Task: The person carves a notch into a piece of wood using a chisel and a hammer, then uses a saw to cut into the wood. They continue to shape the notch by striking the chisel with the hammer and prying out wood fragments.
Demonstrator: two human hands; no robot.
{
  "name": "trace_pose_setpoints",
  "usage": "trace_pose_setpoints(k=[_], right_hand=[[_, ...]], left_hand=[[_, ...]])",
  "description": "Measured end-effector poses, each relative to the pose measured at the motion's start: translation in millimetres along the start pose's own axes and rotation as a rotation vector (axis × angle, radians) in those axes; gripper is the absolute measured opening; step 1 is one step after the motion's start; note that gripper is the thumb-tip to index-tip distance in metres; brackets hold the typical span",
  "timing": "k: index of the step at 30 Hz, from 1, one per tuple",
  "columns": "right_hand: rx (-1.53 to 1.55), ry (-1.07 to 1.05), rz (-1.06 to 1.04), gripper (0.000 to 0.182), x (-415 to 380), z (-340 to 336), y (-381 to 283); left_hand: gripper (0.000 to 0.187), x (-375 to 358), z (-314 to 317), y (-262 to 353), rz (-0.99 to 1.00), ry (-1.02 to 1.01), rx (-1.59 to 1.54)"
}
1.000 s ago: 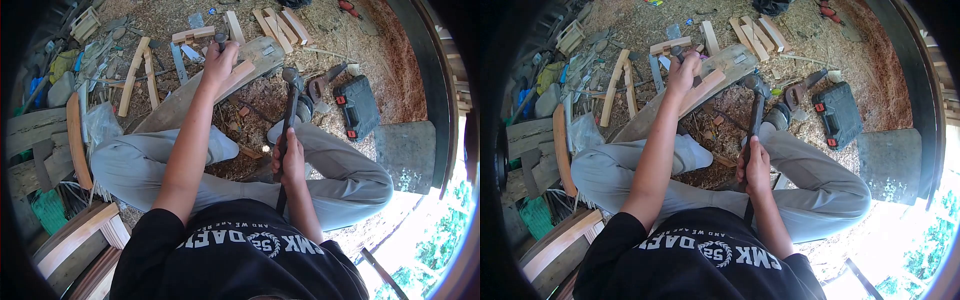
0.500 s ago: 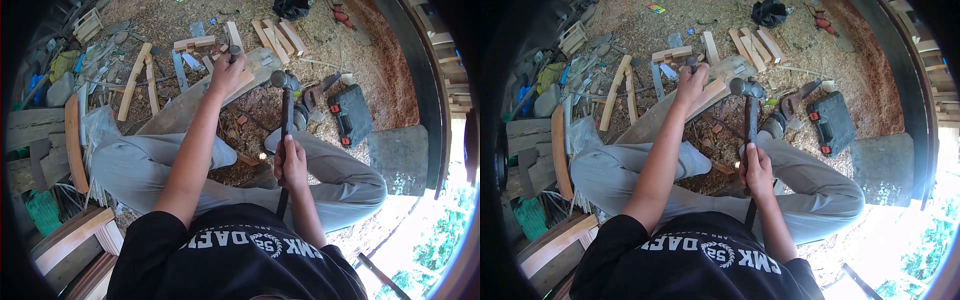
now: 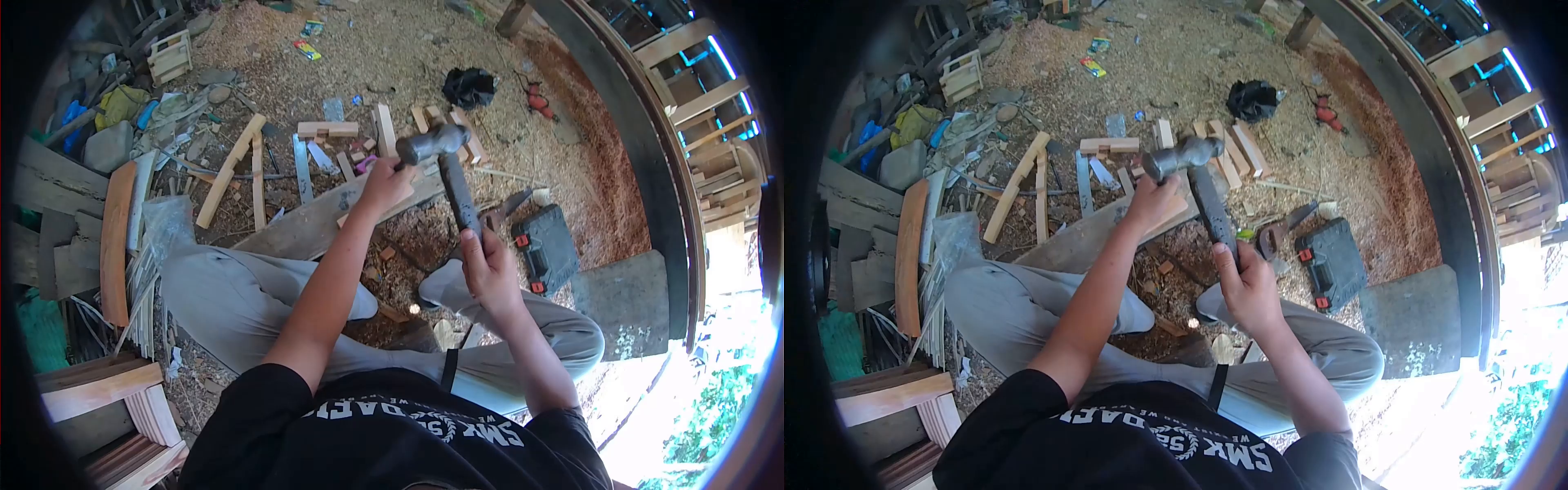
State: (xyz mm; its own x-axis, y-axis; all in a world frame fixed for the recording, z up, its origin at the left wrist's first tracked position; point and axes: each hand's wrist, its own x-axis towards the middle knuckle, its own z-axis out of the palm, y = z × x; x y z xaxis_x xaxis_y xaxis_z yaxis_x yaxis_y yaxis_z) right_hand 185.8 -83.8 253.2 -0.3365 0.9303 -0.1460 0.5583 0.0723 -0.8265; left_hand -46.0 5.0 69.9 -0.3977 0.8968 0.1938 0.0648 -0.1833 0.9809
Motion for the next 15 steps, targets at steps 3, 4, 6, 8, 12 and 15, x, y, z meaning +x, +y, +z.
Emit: trace_pose_setpoints(k=[3, 4, 6, 8, 12, 15], right_hand=[[-0.159, -0.053, 0.005, 0.045, 6.3, 4.1, 14.2], [-0.221, -0.024, -0.036, 0.046, 5.7, 6.5, 17.1], [-0.143, -0.042, -0.037, 0.043, 3.4, 3.6, 18.6], [-0.032, -0.056, -0.081, 0.04, 5.0, -3.8, 16.0], [0.24, 0.056, -0.055, 0.036, -3.4, -24.3, -51.1], [0.291, 0.128, -0.172, 0.037, -1.2, -28.8, -62.2]], left_hand=[[0.021, -5.8, 2.8, 22.0, 0.218, 0.096, -0.05], [0.021, -5.3, 1.1, 13.3, 0.175, 0.024, 0.049], [0.022, 2.6, 1.4, 3.8, 0.218, -0.017, 0.18], [0.024, 4.3, -2.8, -1.3, 0.117, -0.058, 0.149], [0.035, -1.3, -6.9, 16.3, 0.012, -0.121, 0.098], [0.036, -3.5, -9.4, 22.8, -0.001, -0.138, 0.104]])
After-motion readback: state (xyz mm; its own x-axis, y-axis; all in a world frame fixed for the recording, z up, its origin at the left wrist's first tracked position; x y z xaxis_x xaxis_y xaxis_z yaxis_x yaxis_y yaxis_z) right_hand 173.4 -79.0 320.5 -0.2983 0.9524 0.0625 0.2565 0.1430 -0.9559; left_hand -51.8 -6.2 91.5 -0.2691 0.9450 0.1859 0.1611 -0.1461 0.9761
